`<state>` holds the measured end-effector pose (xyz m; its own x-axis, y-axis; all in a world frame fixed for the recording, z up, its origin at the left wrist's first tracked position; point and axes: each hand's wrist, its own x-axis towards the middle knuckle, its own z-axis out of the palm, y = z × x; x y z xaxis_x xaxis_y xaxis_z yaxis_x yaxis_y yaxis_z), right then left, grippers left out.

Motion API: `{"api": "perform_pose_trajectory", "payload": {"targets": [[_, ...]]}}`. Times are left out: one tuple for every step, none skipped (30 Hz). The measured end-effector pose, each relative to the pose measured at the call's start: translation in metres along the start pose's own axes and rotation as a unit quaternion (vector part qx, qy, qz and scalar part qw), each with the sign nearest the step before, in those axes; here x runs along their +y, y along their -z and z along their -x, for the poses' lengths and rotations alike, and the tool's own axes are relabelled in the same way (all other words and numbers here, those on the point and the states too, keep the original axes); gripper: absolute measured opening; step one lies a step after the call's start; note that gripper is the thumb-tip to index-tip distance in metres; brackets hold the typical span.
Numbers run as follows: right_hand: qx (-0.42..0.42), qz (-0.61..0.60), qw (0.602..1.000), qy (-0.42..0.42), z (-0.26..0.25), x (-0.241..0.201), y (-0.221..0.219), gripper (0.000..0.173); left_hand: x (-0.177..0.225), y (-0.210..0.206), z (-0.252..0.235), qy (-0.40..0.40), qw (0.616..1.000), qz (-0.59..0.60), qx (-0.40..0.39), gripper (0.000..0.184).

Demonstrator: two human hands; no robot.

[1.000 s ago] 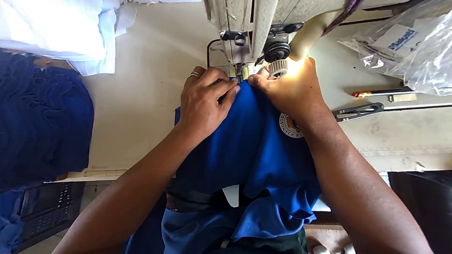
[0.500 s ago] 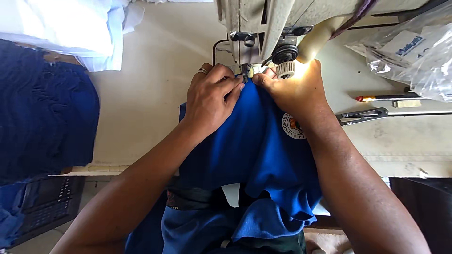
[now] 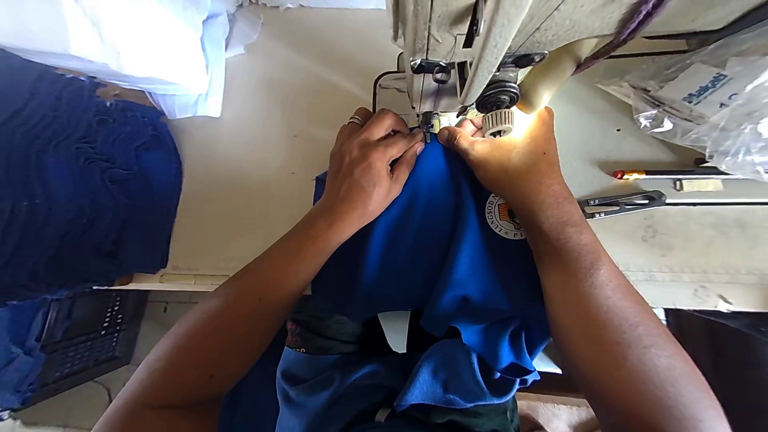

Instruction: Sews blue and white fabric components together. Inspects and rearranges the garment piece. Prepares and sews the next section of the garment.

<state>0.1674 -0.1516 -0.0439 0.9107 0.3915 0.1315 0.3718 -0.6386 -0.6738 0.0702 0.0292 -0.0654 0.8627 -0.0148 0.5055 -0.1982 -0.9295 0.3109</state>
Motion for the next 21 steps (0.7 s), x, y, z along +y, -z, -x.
{"api": "perform_pose_trajectory", "payload": {"targets": [[0.001,-0.003,1.000,0.004,0.000,0.001,0.000,0.033,-0.001,0.000,0.000,-0.003,1.000,0.003,0.001,0.023],[0.001,-0.003,1.000,0.007,0.000,0.001,0.000,0.033,-0.002,-0.001,0.000,-0.006,1.000,0.003,0.002,0.023],[0.000,0.001,1.000,0.012,-0.001,0.001,0.000,0.034,-0.002,-0.001,0.000,-0.008,1.000,-0.002,0.004,0.023],[-0.002,0.007,1.000,0.020,-0.002,0.002,0.000,0.035,-0.001,-0.001,-0.001,-0.009,1.000,-0.016,0.006,0.024],[-0.006,0.012,0.999,0.037,-0.003,0.003,0.002,0.037,0.003,0.000,0.000,-0.005,0.999,-0.044,0.003,0.025],[-0.017,0.012,0.998,0.057,-0.003,0.004,0.004,0.037,0.012,0.003,0.002,0.008,0.997,-0.078,-0.010,0.028],[-0.039,0.001,0.997,0.074,-0.003,0.005,0.011,0.032,0.026,0.008,0.004,0.035,0.992,-0.112,-0.043,0.034],[-0.072,-0.019,0.994,0.080,-0.002,0.006,0.020,0.025,0.044,0.013,0.009,0.072,0.985,-0.131,-0.084,0.043],[-0.116,-0.042,0.990,0.068,0.002,0.008,0.031,0.018,0.057,0.016,0.015,0.100,0.979,-0.131,-0.116,0.052],[-0.162,-0.071,0.984,0.038,0.008,0.009,0.041,0.013,0.062,0.017,0.021,0.119,0.977,-0.116,-0.135,0.057],[-0.199,-0.104,0.974,0.003,0.017,0.009,0.049,0.012,0.055,0.017,0.027,0.116,0.980,-0.095,-0.133,0.056],[-0.213,-0.145,0.965,-0.039,0.030,0.008,0.053,0.014,0.036,0.017,0.028,0.086,0.986,-0.073,-0.121,0.053],[-0.212,-0.193,0.955,-0.078,0.047,0.005,0.053,0.015,0.008,0.019,0.022,0.026,0.993,-0.045,-0.110,0.047],[-0.197,-0.247,0.943,-0.107,0.067,-0.002,0.049,0.014,-0.023,0.022,0.008,-0.048,0.992,-0.017,-0.117,0.042],[-0.184,-0.296,0.929,-0.126,0.087,-0.014,0.040,0.014,-0.051,0.026,-0.007,-0.122,0.983,-0.001,-0.136,0.040],[-0.181,-0.329,0.917,-0.137,0.104,-0.026,0.029,0.015,-0.069,0.029,-0.021,-0.179,0.972,-0.002,-0.153,0.039],[-0.179,-0.353,0.907,-0.144,0.115,-0.038,0.018,0.016,-0.075,0.034,-0.032,-0.206,0.964,-0.020,-0.165,0.040],[-0.173,-0.362,0.904,-0.146,0.120,-0.045,0.008,0.017,-0.069,0.041,-0.038,-0.198,0.964,-0.044,-0.172,0.040],[-0.166,-0.358,0.908,-0.141,0.124,-0.050,0.000,0.017,-0.053,0.050,-0.035,-0.155,0.969,-0.069,-0.177,0.039],[-0.163,-0.345,0.915,-0.131,0.127,-0.051,-0.006,0.018,-0.029,0.060,-0.023,-0.093,0.975,-0.088,-0.180,0.040],[-0.158,-0.331,0.923,-0.117,0.129,-0.053,-0.010,0.019,-0.003,0.070,-0.005,-0.035,0.979,-0.101,-0.171,0.044]]}}
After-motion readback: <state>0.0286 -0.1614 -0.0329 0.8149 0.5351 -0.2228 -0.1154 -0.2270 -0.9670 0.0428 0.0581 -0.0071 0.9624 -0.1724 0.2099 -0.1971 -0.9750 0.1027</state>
